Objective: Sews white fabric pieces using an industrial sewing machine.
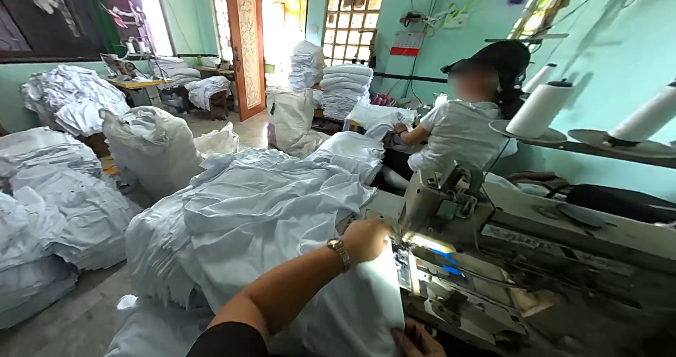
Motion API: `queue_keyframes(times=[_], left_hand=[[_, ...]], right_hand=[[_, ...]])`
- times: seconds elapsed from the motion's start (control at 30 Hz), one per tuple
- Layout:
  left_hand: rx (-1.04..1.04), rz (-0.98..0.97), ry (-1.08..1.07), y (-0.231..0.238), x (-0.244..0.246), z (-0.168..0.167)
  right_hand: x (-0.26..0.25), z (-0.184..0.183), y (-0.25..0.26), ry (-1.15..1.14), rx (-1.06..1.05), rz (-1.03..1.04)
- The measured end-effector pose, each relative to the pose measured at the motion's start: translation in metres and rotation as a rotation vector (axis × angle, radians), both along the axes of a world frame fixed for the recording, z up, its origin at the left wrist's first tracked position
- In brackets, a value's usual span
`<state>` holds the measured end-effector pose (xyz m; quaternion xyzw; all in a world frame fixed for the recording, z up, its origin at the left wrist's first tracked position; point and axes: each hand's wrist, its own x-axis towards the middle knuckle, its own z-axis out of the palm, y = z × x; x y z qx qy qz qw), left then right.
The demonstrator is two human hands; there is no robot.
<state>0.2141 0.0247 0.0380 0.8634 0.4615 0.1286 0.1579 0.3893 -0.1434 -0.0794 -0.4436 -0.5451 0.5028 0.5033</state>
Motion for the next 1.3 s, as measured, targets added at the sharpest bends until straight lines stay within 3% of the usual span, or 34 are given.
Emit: queue_keyframes(times=[0.13,0.37,0.43,0.57,0.67,0.77,1.07,1.3], left_hand=[[-0.132,0.083,-0.108,0.016,0.022,0.016],[-0.135,0.074,-0.117,0.031,0.024,-0.002],[-0.160,0.061,-0.145,0.030,0.023,0.006],[-0.073,0.034,-0.194,0.037,0.020,-0.003],[-0.142,0.028,-0.172,0.028,0.020,0.011],[-0.022,-0.001,-0.202,0.042,0.020,-0.010],[-0.049,-0.038,-0.276,0.044,0.019,-0.016],[0.022,-0.119,-0.200,0.070,0.022,-0.011]], right_hand=[[-0.011,0.011,0.012,0.091,-0.046,-0.203],[-0.018,0.005,0.004,0.214,-0.024,-0.175],[-0.022,0.011,0.007,0.214,-0.017,-0.196],[-0.028,0.007,0.012,0.239,-0.019,-0.222],[-0.029,-0.010,0.017,0.202,0.037,-0.216],[-0.029,-0.022,0.021,0.160,0.094,-0.213],[-0.026,-0.020,0.015,0.144,0.081,-0.209],[-0.023,-0.025,0.023,0.139,0.090,-0.179]])
